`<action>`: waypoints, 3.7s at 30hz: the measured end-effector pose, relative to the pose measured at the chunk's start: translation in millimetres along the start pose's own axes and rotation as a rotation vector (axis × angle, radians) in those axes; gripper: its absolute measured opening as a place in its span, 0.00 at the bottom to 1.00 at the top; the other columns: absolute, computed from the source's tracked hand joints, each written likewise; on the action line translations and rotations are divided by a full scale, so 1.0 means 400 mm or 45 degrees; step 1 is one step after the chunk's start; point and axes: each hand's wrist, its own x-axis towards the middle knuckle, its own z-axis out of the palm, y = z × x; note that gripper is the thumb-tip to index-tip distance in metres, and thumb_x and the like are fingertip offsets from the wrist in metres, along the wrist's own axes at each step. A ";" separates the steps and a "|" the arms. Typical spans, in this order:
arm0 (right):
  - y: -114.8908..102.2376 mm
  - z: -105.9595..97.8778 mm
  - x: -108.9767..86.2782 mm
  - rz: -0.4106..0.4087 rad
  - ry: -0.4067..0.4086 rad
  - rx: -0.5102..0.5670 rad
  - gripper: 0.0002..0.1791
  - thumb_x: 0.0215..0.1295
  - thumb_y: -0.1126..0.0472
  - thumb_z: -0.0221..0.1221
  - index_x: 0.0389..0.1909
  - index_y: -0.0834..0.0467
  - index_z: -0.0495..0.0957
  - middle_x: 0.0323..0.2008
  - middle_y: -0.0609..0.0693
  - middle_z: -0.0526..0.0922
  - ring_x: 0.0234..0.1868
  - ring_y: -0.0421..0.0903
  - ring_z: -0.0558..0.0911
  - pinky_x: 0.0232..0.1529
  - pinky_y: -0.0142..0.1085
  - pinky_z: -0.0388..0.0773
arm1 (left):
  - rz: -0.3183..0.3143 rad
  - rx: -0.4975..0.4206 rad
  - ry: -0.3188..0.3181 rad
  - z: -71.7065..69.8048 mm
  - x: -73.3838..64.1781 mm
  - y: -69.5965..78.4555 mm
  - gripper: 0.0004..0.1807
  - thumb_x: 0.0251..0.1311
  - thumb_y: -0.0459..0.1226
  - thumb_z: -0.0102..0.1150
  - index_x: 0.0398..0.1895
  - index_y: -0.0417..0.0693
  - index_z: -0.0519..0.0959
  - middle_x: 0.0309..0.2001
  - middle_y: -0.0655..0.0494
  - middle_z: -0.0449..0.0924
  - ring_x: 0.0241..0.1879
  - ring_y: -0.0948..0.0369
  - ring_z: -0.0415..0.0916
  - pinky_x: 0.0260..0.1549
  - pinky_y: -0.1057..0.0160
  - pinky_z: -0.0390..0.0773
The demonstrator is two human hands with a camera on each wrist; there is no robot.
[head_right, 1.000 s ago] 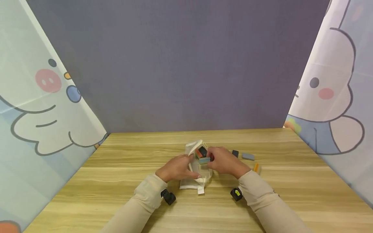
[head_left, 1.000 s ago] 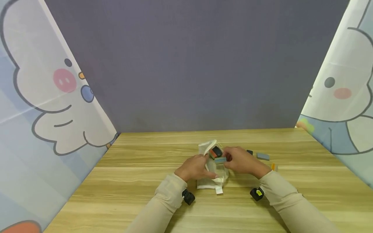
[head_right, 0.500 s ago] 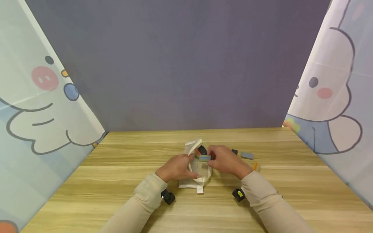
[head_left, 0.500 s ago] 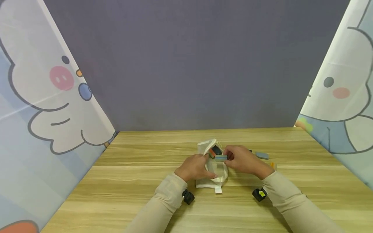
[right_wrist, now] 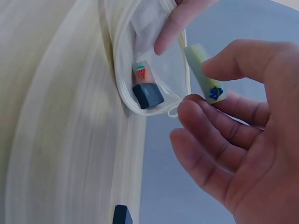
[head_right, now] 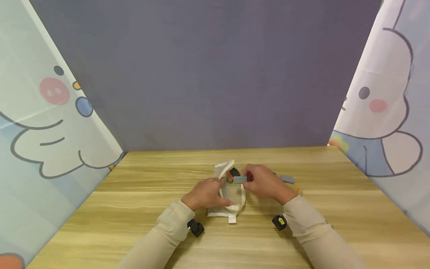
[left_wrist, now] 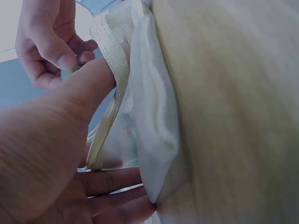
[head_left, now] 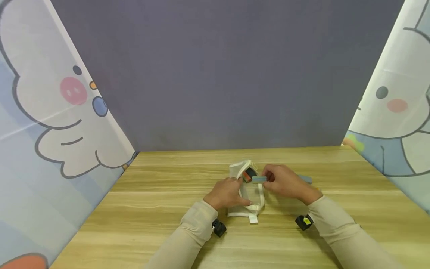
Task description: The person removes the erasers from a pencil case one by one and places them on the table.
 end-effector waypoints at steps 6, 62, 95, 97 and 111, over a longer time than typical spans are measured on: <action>-0.004 -0.023 0.011 -0.031 0.055 -0.026 0.05 0.65 0.66 0.64 0.39 0.57 0.78 0.30 0.42 0.81 0.31 0.39 0.79 0.33 0.38 0.78 | -0.010 -0.046 0.010 -0.005 -0.003 -0.007 0.46 0.52 0.65 0.69 0.65 0.42 0.75 0.39 0.56 0.80 0.31 0.64 0.75 0.28 0.64 0.75; 0.045 -0.158 -0.047 0.216 0.033 -0.197 0.05 0.66 0.61 0.61 0.36 0.59 0.78 0.29 0.45 0.83 0.26 0.40 0.79 0.31 0.40 0.75 | -0.055 0.049 0.004 -0.008 0.002 0.006 0.47 0.53 0.69 0.63 0.68 0.48 0.75 0.47 0.55 0.83 0.40 0.59 0.81 0.31 0.59 0.79; 0.105 -0.185 -0.071 0.457 -0.192 -0.391 0.13 0.65 0.52 0.62 0.26 0.54 0.73 0.23 0.46 0.72 0.23 0.44 0.71 0.26 0.39 0.66 | -0.026 0.085 0.017 -0.013 0.011 -0.004 0.40 0.54 0.71 0.60 0.60 0.54 0.81 0.44 0.58 0.81 0.39 0.59 0.78 0.30 0.58 0.78; 0.105 -0.184 -0.069 0.460 -0.204 -0.399 0.13 0.64 0.53 0.61 0.25 0.54 0.72 0.22 0.46 0.72 0.22 0.44 0.71 0.26 0.39 0.65 | -0.022 0.082 0.023 -0.015 0.010 -0.005 0.39 0.54 0.70 0.60 0.59 0.54 0.81 0.44 0.58 0.80 0.39 0.59 0.78 0.30 0.58 0.78; 0.096 -0.183 -0.072 0.466 -0.284 -0.431 0.06 0.62 0.55 0.61 0.30 0.53 0.77 0.28 0.46 0.75 0.24 0.44 0.71 0.28 0.40 0.67 | 0.008 0.024 -0.021 -0.015 0.008 -0.013 0.42 0.58 0.70 0.57 0.70 0.58 0.74 0.59 0.53 0.78 0.52 0.53 0.76 0.38 0.54 0.79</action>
